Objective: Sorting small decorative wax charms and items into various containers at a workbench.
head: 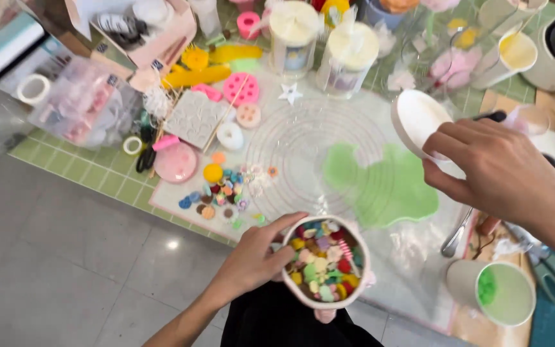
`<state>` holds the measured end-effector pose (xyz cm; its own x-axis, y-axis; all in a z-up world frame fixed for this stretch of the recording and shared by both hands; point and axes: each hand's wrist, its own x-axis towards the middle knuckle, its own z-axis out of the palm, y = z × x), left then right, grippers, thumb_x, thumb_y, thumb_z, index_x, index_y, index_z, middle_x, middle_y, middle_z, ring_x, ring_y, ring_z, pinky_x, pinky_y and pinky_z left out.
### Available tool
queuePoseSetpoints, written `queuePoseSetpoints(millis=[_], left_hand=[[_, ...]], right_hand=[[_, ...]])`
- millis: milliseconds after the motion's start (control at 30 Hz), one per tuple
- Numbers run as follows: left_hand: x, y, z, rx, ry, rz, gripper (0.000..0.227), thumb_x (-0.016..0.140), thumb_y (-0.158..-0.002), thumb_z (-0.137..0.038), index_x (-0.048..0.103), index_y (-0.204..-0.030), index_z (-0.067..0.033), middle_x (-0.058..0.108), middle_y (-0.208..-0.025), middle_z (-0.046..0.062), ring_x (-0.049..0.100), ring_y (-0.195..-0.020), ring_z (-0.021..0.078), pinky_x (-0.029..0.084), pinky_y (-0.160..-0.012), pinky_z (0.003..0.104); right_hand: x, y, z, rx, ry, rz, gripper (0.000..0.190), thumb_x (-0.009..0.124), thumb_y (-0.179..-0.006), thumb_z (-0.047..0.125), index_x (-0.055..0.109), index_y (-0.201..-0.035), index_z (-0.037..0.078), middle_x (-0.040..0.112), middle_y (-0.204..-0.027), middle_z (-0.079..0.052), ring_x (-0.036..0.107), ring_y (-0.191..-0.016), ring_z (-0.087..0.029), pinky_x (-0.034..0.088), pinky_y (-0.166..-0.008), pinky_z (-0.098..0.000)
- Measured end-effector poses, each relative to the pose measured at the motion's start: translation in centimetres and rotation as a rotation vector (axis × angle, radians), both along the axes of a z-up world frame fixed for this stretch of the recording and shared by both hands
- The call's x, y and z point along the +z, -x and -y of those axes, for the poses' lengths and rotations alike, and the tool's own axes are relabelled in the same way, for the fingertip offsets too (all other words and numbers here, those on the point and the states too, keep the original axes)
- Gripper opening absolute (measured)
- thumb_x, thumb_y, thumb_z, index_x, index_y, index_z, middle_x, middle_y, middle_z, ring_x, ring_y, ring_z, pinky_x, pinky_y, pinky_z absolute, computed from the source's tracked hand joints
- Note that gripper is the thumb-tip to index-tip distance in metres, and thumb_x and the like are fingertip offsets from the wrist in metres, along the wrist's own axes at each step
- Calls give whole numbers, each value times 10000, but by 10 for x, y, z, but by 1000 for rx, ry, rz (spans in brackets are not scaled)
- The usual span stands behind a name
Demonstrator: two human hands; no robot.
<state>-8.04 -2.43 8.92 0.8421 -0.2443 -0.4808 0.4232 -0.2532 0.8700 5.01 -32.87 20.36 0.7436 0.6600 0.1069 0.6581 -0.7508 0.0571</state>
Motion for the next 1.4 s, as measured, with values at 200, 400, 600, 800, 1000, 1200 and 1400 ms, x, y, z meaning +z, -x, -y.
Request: queuePoseSetpoints(millis=[200,400,600,800,1000,1200,1400], left_hand=[[-54,8,16,-153,-5,601,631,622,-829,-204,571,-1436,-37,779,-988,182,799,-826,242,614,-821,351],[-64,8,49,-197,-117,570,627,623,-777,-220,606,-1393,-107,780,-886,160,783,-692,252,628,-694,355],[-76,9,95,-275,-60,539,620,607,-773,-213,584,-1381,-94,767,-741,145,759,-543,246,638,-653,351],[-95,-2,146,-301,-69,673,637,588,-745,-209,597,-1358,-37,769,-759,159,764,-563,251,623,-697,343],[-111,-15,149,-259,55,707,656,597,-797,-352,603,-1374,-39,783,-885,129,771,-636,223,639,-635,324],[-139,3,103,-265,286,539,699,649,-913,-271,396,-1526,-48,769,-837,118,737,-654,168,595,-576,295],[-175,23,-38,125,271,474,269,627,-992,-173,673,-1196,-4,758,-956,100,749,-687,139,626,-600,269]], right_hand=[[-48,73,18,11,-219,155,167,749,-832,97,667,-922,-17,705,-999,-134,690,-926,-302,559,-798,-393],[-70,152,47,-7,-366,91,158,766,-829,5,664,-947,-13,682,-1042,-169,701,-964,-267,542,-804,-346],[-64,217,26,138,-497,141,143,745,-805,-6,629,-888,-19,694,-1070,-197,697,-904,-261,534,-796,-312],[-67,243,25,53,-609,203,134,729,-856,-41,622,-937,-45,701,-1037,-180,689,-876,-237,533,-795,-291],[-95,254,-7,16,-669,111,126,740,-763,16,643,-841,0,713,-1049,-148,699,-914,-234,538,-800,-331],[-174,232,-54,161,-873,136,149,718,-804,16,612,-908,5,676,-1172,-169,674,-1077,-293,541,-943,-389],[-200,207,-95,212,-645,190,186,763,-739,26,617,-854,22,706,-1130,-108,670,-1087,-305,506,-894,-420]])
